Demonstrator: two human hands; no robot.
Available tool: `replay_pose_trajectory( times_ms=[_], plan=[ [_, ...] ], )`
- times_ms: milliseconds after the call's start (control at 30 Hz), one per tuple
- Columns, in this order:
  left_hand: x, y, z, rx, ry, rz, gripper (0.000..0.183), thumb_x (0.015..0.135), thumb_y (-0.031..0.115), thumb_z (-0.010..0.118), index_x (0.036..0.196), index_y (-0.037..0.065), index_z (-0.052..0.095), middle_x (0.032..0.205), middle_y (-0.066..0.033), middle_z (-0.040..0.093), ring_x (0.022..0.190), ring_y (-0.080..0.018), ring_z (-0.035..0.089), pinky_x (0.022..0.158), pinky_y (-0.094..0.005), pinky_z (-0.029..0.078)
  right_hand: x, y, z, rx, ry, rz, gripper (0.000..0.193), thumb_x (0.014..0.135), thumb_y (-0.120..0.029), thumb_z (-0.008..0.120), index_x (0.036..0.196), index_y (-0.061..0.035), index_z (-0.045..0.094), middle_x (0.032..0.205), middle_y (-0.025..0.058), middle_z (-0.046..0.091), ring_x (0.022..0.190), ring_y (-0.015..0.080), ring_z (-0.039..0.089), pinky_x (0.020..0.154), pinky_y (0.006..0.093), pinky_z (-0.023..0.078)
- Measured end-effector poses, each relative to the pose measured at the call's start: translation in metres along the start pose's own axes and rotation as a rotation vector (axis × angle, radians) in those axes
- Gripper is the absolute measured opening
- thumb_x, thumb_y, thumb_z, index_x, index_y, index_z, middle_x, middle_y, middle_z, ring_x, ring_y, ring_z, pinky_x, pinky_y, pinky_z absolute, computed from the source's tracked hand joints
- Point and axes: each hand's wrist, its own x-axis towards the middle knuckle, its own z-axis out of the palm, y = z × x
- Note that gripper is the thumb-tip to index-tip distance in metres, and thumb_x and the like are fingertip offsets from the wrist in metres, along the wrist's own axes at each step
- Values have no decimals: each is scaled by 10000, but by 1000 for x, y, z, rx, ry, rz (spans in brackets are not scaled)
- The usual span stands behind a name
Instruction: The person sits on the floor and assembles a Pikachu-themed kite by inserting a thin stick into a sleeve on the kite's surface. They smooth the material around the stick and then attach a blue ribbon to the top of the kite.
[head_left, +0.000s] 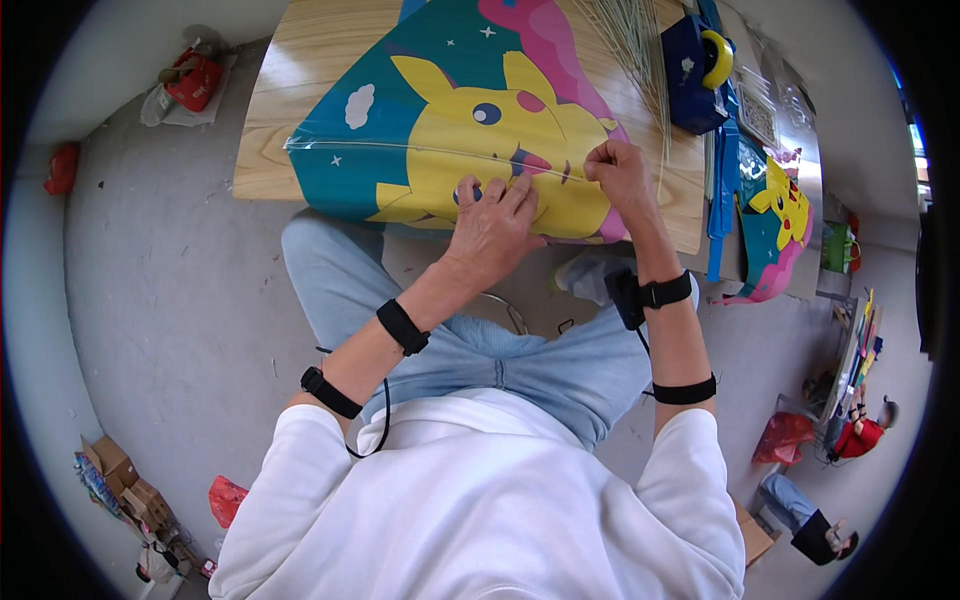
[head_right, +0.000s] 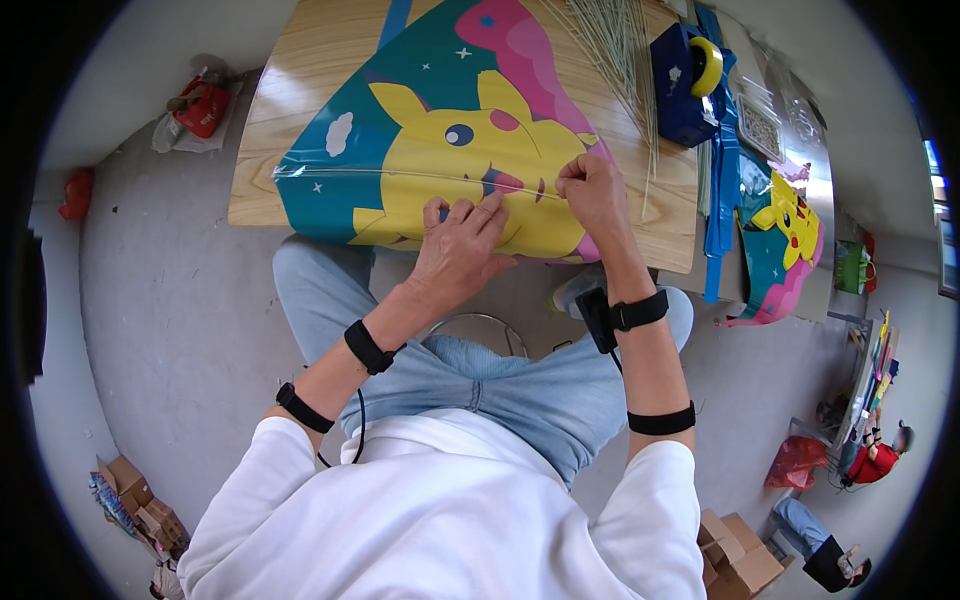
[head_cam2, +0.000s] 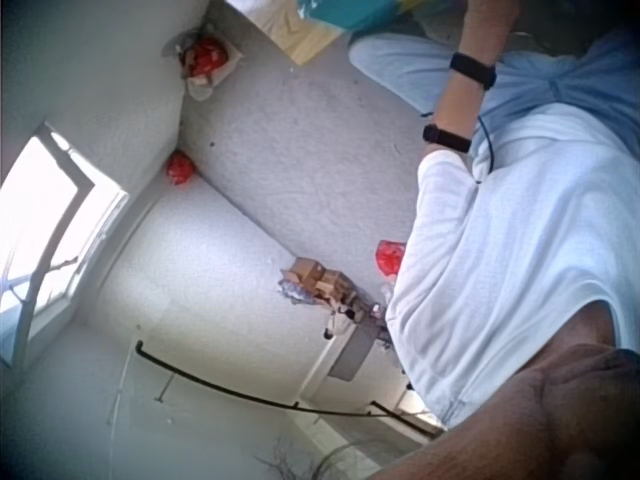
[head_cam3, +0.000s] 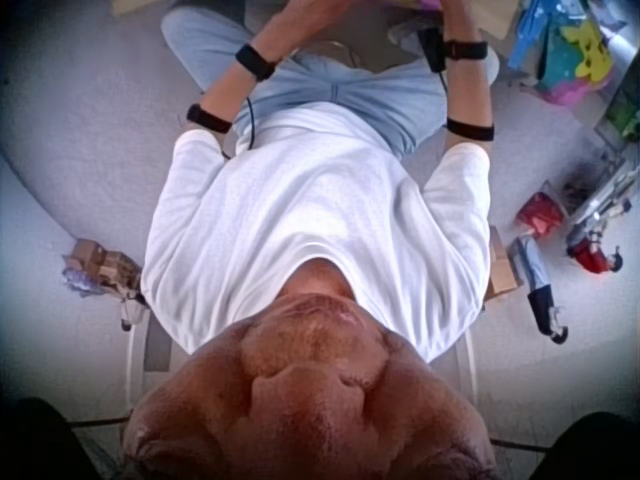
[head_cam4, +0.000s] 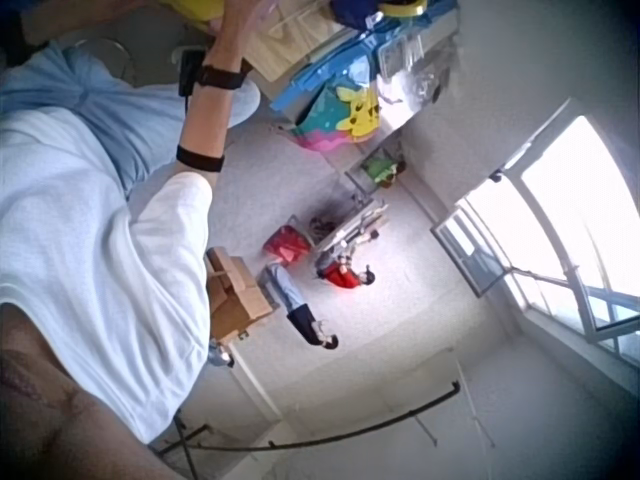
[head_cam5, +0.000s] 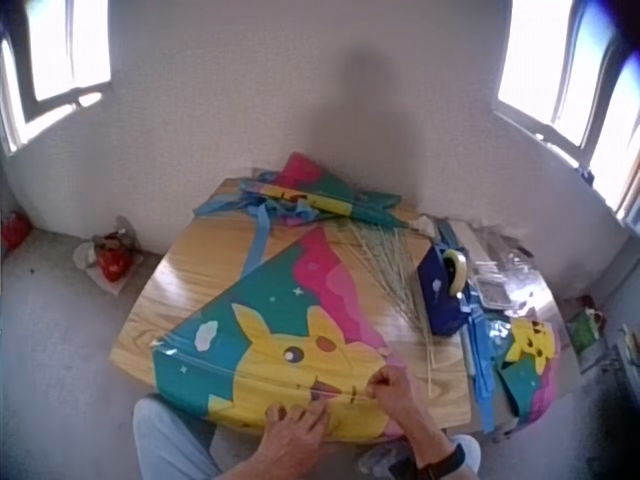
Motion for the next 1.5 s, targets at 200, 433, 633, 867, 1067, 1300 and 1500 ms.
replay_pose_trajectory(
  times_ms=[200,433,633,867,1067,1300,1500],
  plan=[
    [1,0,6,20,-4,-23,702,779,424,794,1317,31,574,1436,-92,523,1116,-266,529,990,-528,311,-1,-4,-2,18,-1,31,82,763,-65,710,823,-10,721,734,88,702,698,172,661,648,325,506],
    [4,0,10,23,-9,-53,754,769,457,792,1356,42,563,1458,-81,511,1115,-257,518,976,-517,302,-6,-9,-1,0,-8,28,71,774,-52,707,823,-1,715,728,88,699,694,169,660,647,321,508],
    [1,1,12,26,-4,-58,766,760,462,795,1362,47,566,1482,-73,495,1113,-257,510,980,-518,301,-7,-10,-1,-6,-19,19,66,777,-40,701,828,0,710,727,85,698,696,165,661,649,316,508],
    [-3,1,12,14,28,-35,715,753,424,806,1315,36,591,1450,-79,513,1099,-258,512,990,-498,294,-8,-8,0,-2,-7,15,74,772,-39,708,832,5,709,734,95,699,701,173,667,658,320,513],
    [-10,3,4,-37,35,-21,596,735,358,824,1201,46,622,1382,-90,549,1117,-259,526,1009,-493,292,-14,-6,7,-86,68,17,107,756,-69,752,836,-8,715,771,112,717,732,220,690,692,336,531],
    [-24,-13,-11,-71,171,-68,436,753,264,814,1097,55,645,1229,-94,621,1115,-276,560,1036,-474,328,-11,8,11,-64,82,-6,192,741,-71,789,912,-24,713,770,109,707,741,229,690,707,352,532],
    [-42,-63,-21,-2,327,-324,304,781,169,783,1028,58,647,1107,-101,626,1081,-316,573,977,-441,396,-15,-6,-1,4,-39,36,228,777,-7,753,984,19,660,720,65,649,677,142,637,624,306,496]
  ],
)
